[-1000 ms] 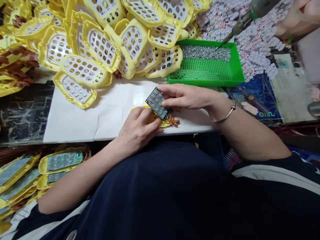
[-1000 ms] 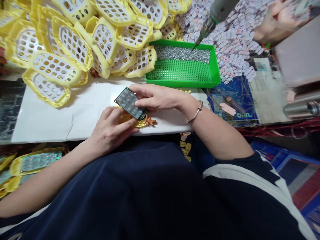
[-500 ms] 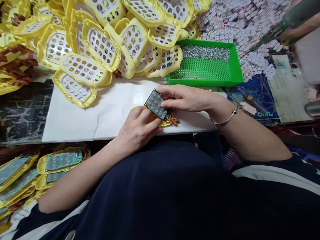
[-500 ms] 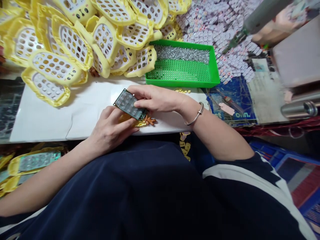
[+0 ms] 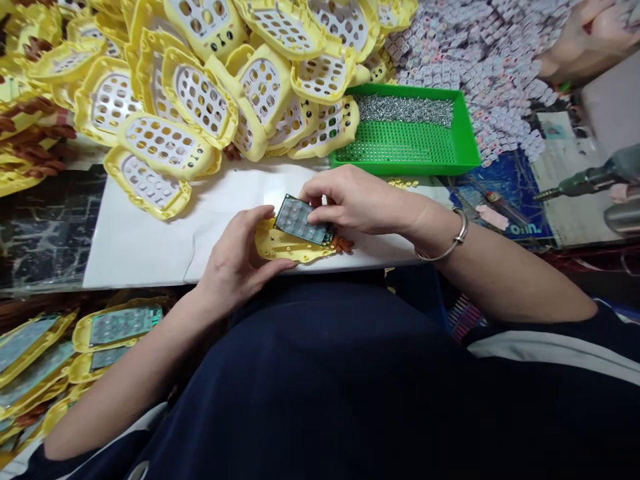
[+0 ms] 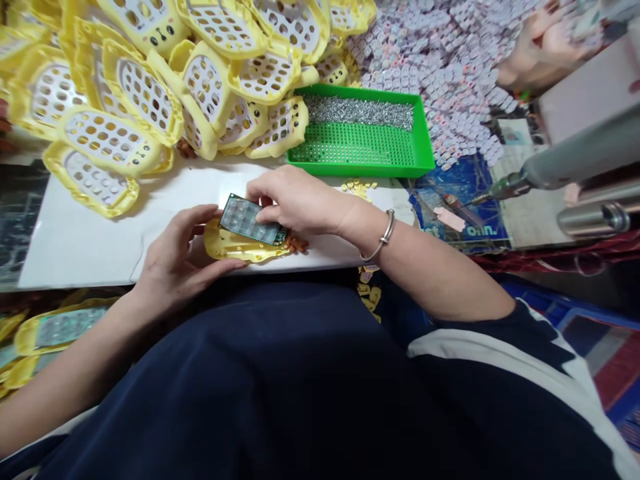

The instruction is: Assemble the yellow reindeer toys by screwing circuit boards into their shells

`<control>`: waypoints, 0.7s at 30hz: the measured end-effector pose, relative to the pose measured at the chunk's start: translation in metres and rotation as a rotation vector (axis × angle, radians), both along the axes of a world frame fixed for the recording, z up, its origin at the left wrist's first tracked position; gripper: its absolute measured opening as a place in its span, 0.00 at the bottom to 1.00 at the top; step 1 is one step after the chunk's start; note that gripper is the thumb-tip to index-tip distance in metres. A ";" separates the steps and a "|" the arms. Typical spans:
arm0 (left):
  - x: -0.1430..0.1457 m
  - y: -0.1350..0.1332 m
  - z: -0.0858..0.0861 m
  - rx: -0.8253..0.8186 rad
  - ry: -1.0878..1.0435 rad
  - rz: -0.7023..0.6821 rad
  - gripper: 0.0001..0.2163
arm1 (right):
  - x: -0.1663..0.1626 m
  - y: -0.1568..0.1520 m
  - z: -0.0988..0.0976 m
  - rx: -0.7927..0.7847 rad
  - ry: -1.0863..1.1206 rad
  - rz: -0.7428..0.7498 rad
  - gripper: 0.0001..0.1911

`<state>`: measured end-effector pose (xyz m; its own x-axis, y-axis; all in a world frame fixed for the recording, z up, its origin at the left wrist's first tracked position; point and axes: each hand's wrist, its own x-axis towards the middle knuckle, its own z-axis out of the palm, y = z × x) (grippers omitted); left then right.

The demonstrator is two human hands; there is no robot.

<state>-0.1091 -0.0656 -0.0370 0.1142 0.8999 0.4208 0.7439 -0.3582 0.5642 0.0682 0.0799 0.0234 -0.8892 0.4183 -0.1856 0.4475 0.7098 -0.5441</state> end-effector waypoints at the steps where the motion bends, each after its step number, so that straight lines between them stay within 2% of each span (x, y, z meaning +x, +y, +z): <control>1: -0.001 0.000 -0.002 -0.023 -0.018 -0.006 0.32 | -0.001 -0.001 0.000 0.014 0.000 0.018 0.02; 3: -0.003 0.000 -0.005 -0.034 -0.044 -0.003 0.36 | -0.003 -0.003 -0.002 0.019 0.019 0.036 0.03; 7: 0.001 -0.001 -0.006 -0.039 -0.056 -0.003 0.39 | -0.001 -0.004 -0.009 -0.019 0.131 0.023 0.15; 13: 0.016 -0.002 -0.006 0.009 -0.028 0.075 0.36 | 0.010 -0.002 -0.015 0.079 0.151 0.159 0.10; 18: 0.021 0.000 -0.011 0.058 -0.035 0.080 0.40 | 0.025 -0.008 -0.013 0.176 0.132 0.250 0.18; 21: 0.019 0.002 -0.011 0.071 -0.045 0.042 0.41 | 0.031 -0.015 -0.015 0.251 0.166 0.251 0.21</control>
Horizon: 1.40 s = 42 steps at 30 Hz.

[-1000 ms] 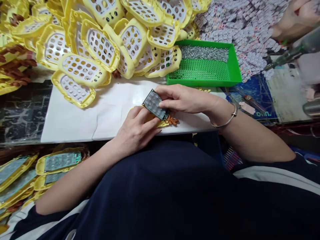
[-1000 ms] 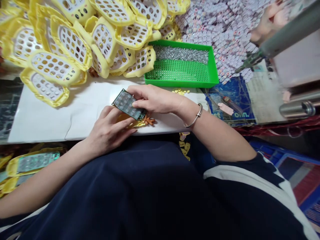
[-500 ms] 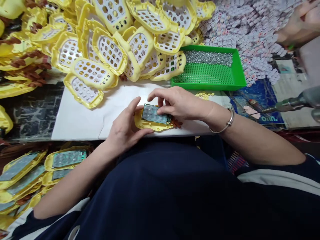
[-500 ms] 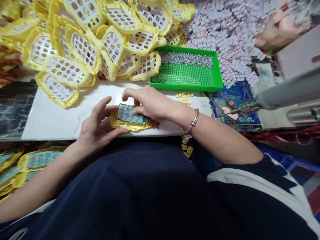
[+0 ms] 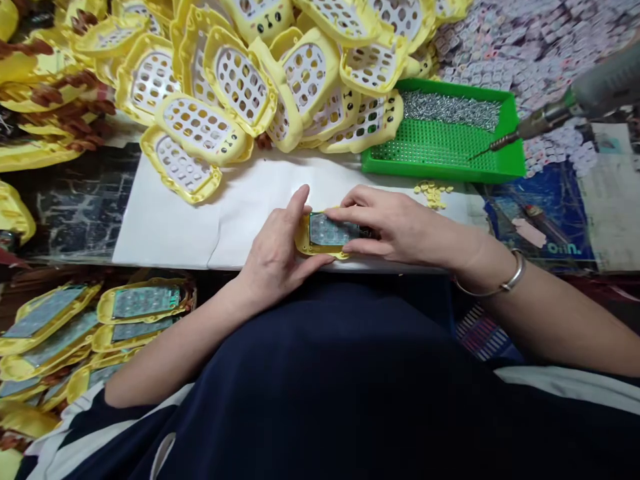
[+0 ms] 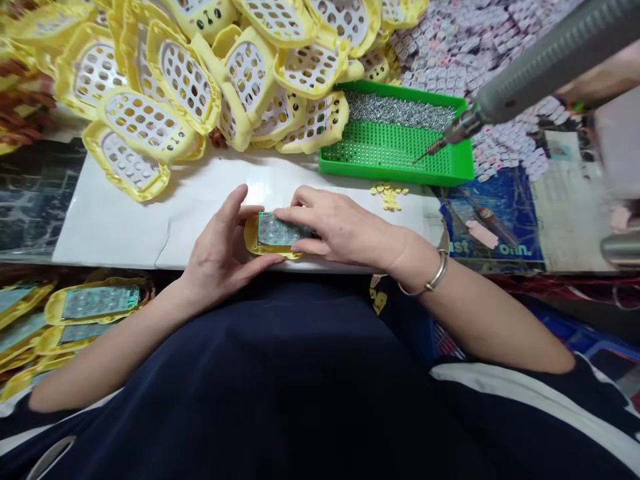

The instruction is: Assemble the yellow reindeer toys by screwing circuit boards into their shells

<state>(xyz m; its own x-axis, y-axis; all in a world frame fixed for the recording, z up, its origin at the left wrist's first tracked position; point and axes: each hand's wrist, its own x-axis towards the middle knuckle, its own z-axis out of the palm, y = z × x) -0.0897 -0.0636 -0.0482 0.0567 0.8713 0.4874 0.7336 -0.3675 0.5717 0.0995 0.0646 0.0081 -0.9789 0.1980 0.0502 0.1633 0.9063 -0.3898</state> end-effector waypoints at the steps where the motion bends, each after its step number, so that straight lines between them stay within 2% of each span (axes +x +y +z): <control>1: 0.000 0.000 0.000 -0.009 -0.004 -0.008 0.41 | 0.001 -0.002 -0.002 0.034 0.022 0.002 0.22; 7: -0.001 0.000 0.001 -0.023 -0.018 -0.001 0.42 | 0.003 -0.005 -0.009 0.167 0.074 0.060 0.20; 14: -0.001 -0.001 0.001 -0.026 -0.001 0.007 0.41 | 0.001 -0.006 -0.005 0.180 0.020 0.093 0.19; 30: -0.002 -0.002 0.004 -0.036 0.085 0.016 0.41 | -0.004 -0.010 0.000 0.150 -0.058 0.020 0.18; 32: -0.001 -0.001 0.008 0.041 0.145 0.003 0.37 | -0.005 -0.012 0.002 0.147 -0.072 0.002 0.16; 36: 0.006 0.007 0.015 0.203 0.264 -0.108 0.19 | -0.006 -0.014 -0.001 0.084 -0.070 -0.052 0.14; 39: 0.012 0.015 0.015 0.241 0.303 -0.141 0.17 | -0.003 -0.016 -0.009 0.002 0.015 -0.132 0.16; 42: 0.014 0.021 0.013 0.303 0.359 -0.161 0.17 | 0.010 -0.026 -0.010 -0.020 0.224 -0.231 0.18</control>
